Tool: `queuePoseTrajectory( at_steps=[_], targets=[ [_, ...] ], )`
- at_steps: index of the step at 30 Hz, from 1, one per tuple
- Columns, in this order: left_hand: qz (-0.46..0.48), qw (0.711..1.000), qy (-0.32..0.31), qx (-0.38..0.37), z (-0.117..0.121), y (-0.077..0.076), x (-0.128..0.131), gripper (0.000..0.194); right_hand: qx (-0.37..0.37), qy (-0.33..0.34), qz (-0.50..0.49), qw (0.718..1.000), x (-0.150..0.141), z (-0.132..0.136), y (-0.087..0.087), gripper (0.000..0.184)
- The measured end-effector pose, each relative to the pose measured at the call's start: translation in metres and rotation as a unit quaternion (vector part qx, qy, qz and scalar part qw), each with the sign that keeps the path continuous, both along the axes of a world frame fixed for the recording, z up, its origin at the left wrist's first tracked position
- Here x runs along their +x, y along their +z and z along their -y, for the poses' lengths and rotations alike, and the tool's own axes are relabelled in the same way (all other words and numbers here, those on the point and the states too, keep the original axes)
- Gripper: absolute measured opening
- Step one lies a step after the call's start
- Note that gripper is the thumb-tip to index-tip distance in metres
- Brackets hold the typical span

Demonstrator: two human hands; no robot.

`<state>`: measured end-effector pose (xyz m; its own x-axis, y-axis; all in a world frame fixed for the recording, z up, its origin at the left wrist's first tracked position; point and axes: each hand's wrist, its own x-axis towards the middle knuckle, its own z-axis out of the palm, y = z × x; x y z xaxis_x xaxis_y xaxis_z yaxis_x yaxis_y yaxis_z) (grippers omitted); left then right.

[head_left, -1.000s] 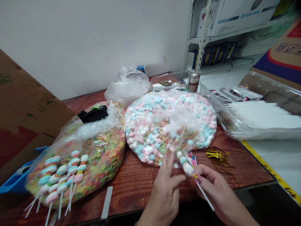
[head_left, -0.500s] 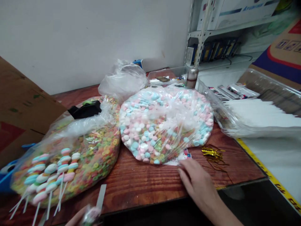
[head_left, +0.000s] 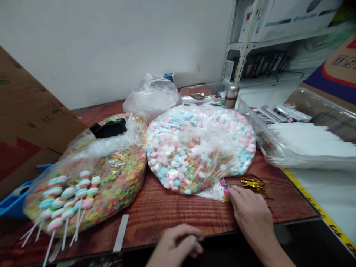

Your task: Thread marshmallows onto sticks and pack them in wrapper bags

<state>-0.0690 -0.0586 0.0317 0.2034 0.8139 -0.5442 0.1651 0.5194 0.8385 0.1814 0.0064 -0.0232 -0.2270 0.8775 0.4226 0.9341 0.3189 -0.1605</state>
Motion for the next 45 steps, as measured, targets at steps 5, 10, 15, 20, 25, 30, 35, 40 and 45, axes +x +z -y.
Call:
queuePoseTrajectory(
  at_steps=[5, 10, 15, 20, 25, 30, 35, 40, 45],
  targets=[
    [0.079, 0.982, -0.167, -0.046, -0.035, -0.013, 0.082, 0.024, -0.031, 0.010, -0.029, 0.999, -0.012, -0.014, -0.005, 0.022],
    [0.097, 0.980, -0.170, -0.046, -0.041, 0.000, 0.086, 0.027, -0.047, -0.010, -0.013, 0.999, -0.028, -0.024, -0.010, 0.011],
    [0.203, 0.970, -0.039, -0.127, -0.038, -0.010, 0.082, 0.031, -0.052, -0.009, -0.014, 0.999, -0.014, -0.012, -0.007, 0.022],
    [0.251, 0.955, -0.022, -0.159, -0.037, -0.022, 0.089, 0.032, -0.060, 0.019, -0.028, 0.998, -0.009, -0.017, -0.011, 0.015],
    [0.253, 0.954, -0.010, -0.158, -0.035, -0.031, 0.090, 0.035, -0.057, 0.016, -0.031, 0.998, -0.014, -0.021, -0.010, 0.017],
    [0.354, 0.919, 0.038, -0.172, -0.036, -0.029, 0.093, 0.035, -0.006, 0.048, -0.049, 0.998, 0.004, -0.001, 0.008, 0.025],
    [0.477, 0.858, 0.143, -0.127, -0.046, -0.017, 0.107, 0.030, 0.040, 0.115, -0.060, 0.991, 0.024, 0.016, 0.027, 0.037],
    [0.432, 0.852, 0.287, -0.070, -0.058, -0.019, 0.111, 0.017, -0.075, 0.025, -0.317, 0.945, 0.015, 0.013, 0.017, 0.054],
    [0.366, 0.887, 0.283, -0.012, -0.062, -0.008, 0.107, 0.026, -0.302, 0.019, -0.656, 0.692, -0.014, 0.008, 0.019, 0.043]
  ],
)
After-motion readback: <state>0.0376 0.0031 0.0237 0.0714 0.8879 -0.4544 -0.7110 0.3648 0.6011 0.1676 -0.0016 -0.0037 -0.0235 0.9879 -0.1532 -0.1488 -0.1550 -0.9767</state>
